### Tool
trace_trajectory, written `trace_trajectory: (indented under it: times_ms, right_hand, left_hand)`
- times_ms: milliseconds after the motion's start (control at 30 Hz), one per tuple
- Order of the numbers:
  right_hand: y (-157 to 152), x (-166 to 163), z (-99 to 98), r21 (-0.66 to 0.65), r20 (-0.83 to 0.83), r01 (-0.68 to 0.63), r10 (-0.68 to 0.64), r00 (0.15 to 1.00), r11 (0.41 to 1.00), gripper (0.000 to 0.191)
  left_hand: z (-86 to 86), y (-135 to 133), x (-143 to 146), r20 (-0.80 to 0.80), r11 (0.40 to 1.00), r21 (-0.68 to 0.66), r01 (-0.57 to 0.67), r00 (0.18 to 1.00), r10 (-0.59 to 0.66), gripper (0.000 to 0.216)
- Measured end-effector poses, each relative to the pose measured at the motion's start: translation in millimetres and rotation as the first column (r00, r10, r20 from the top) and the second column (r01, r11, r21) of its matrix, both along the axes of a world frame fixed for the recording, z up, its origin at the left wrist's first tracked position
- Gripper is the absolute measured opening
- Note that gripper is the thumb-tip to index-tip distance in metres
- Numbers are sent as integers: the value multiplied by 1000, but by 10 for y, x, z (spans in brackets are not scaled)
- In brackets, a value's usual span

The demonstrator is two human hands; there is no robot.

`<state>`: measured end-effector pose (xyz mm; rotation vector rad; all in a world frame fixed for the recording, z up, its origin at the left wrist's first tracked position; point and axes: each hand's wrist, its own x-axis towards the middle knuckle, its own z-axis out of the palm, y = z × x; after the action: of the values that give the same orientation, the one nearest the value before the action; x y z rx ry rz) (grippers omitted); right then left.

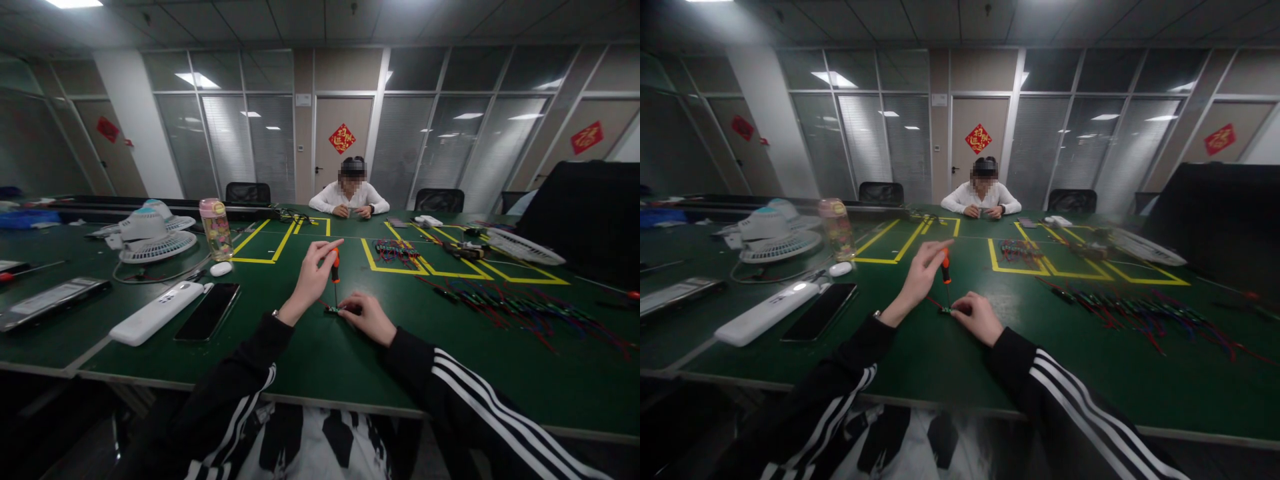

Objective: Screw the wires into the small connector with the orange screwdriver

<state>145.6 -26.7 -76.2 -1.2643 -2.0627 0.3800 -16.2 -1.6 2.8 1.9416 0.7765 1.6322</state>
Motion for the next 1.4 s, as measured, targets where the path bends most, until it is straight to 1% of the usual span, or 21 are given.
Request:
trace_trajectory:
  times_ms: [67,100,133,267,300,367,433,467,500,633,667,767,833,900,967,1000,1133,1167,1267,1300,1400]
  right_hand:
    - [-1,-1,0,-1,-5,1,-1,1000,1000,14]
    - [-1,-2,1,-3,-7,-1,1,1000,1000,14]
    - [-1,-4,1,-5,-8,-3,3,1000,1000,13]
    - [3,-7,-6,-11,-14,-5,4,1000,1000,13]
    - [5,-7,-9,-13,-16,-2,2,1000,1000,13]
    - [8,-6,-14,-13,-16,2,-2,1000,1000,13]
    - [11,-5,-18,-10,-14,10,-10,1000,1000,13]
    - [11,-6,-18,-9,-14,14,-14,1000,1000,13]
    - [11,-7,-18,-10,-13,16,-16,1000,1000,13]
    - [7,-12,-13,-19,-22,23,-23,999,1000,12]
    - [6,-13,-11,-20,-25,24,-24,999,1000,12]
    - [2,-15,-6,-20,-25,22,-23,999,1000,13]
    - [0,-15,-5,-13,-19,25,-25,999,1000,13]
    - [-1,-15,-6,-7,-14,24,-24,1000,1000,13]
    - [-1,-14,-6,-7,-11,25,-25,1000,1000,13]
    - [-2,-13,-6,-9,-9,26,-26,1000,1000,13]
    - [-8,-12,2,-7,-2,22,-22,1000,1000,16]
    - [-11,-13,5,-6,0,19,-19,1000,1000,16]
    - [-16,-15,13,-3,7,17,-17,1000,1000,15]
    - [-17,-14,13,-2,8,17,-17,1000,1000,15]
    - [-14,-11,8,-3,2,13,-13,1000,1000,15]
  left_hand:
    - [5,8,4,14,991,-64,121,993,-120,33]
    - [3,14,6,22,985,-84,151,988,-150,33]
    - [-1,20,9,23,986,-85,145,989,-144,33]
    - [-25,32,9,-13,999,18,-43,999,43,27]
    - [-27,33,7,-12,999,20,-40,999,40,28]
    - [-22,33,4,7,997,-37,64,998,-64,32]
    - [-16,32,7,48,973,-119,198,980,-194,36]
    - [-15,32,11,67,963,-143,227,973,-219,36]
    - [-16,32,15,76,965,-147,217,975,-208,36]
    - [-27,36,28,44,999,-42,32,999,-30,30]
    - [-28,37,30,40,999,-34,37,999,-35,30]
    - [-27,36,37,50,978,-101,180,983,-175,34]
    - [-29,28,40,53,976,-111,185,982,-180,34]
    - [-31,17,39,36,997,-46,58,998,-56,31]
    - [-29,12,31,18,999,20,-48,999,48,27]
    - [-26,13,27,12,999,27,-46,999,46,27]
    - [-21,32,20,39,987,-67,148,989,-146,32]
    - [-24,35,22,48,987,-72,145,989,-141,32]
    - [-30,36,24,44,1000,-20,17,999,-16,28]
    - [-28,36,22,40,1000,-10,6,999,-6,27]
    - [-13,37,15,44,988,-70,140,990,-138,30]
